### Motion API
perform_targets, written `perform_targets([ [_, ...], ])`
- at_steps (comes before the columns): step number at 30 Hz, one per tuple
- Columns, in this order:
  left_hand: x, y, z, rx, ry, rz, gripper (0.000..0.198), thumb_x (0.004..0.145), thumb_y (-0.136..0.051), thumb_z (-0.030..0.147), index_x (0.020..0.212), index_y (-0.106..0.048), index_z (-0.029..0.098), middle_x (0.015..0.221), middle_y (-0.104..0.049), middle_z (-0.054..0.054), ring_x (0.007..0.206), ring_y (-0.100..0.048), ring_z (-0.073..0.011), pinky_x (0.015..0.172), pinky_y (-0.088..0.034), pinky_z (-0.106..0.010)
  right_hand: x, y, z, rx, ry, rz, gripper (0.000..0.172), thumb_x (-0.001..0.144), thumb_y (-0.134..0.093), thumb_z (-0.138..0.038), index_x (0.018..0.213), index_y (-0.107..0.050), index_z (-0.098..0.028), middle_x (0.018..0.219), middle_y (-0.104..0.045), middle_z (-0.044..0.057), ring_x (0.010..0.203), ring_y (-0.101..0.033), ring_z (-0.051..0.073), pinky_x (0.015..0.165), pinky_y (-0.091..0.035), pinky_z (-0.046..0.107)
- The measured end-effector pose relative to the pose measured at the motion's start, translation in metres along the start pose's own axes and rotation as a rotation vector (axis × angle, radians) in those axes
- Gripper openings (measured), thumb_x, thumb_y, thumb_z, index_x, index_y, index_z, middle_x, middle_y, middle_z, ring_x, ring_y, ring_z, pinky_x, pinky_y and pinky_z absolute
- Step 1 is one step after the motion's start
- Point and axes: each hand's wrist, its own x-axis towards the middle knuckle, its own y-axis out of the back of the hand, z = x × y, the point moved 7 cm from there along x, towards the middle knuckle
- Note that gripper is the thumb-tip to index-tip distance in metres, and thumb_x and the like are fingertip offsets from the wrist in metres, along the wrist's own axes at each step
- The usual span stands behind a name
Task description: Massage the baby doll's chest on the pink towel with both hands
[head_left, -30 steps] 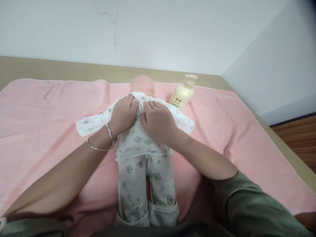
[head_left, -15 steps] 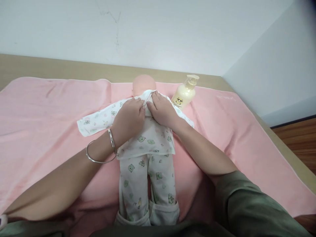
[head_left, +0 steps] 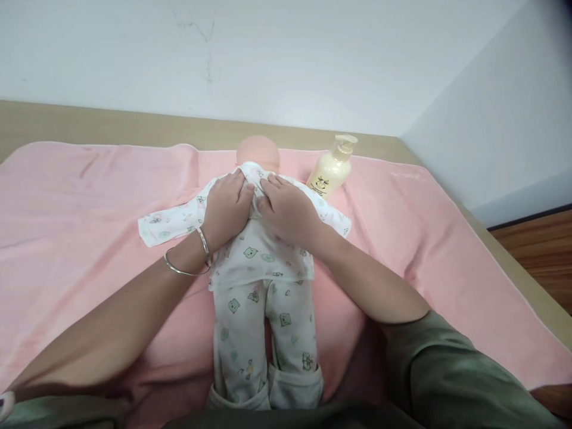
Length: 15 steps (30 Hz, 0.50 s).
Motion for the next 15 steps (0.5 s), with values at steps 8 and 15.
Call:
perform_targets([
  [8,-0.008,0.000,-0.005,-0.073,0.056,0.083,0.044,0.097,-0.035,0.036,0.117,-0.069,0.017,0.127,-0.073,-0.012,0.121,-0.062,-0.0280,0.116,-0.045,-0.044,0.019,-0.013,0.032,0.060,-0.120,0.050,0.063,0.108,-0.034,-0.037,0.158,-0.043,0.000,0.167,-0.043,0.024,0.156,-0.042,0.037,0.129,-0.032,0.055],
  [15,-0.009,0.002,-0.004,-0.082,0.040,0.083,0.043,0.098,-0.035,0.036,0.117,-0.069,0.018,0.125,-0.073,-0.012,0.118,-0.062,-0.0290,0.113,-0.045,-0.046,0.017,-0.015,0.031,0.070,-0.102,0.083,0.058,0.107,-0.034,-0.037,0.153,-0.049,-0.003,0.163,-0.049,0.023,0.152,-0.047,0.036,0.127,-0.035,0.055],
])
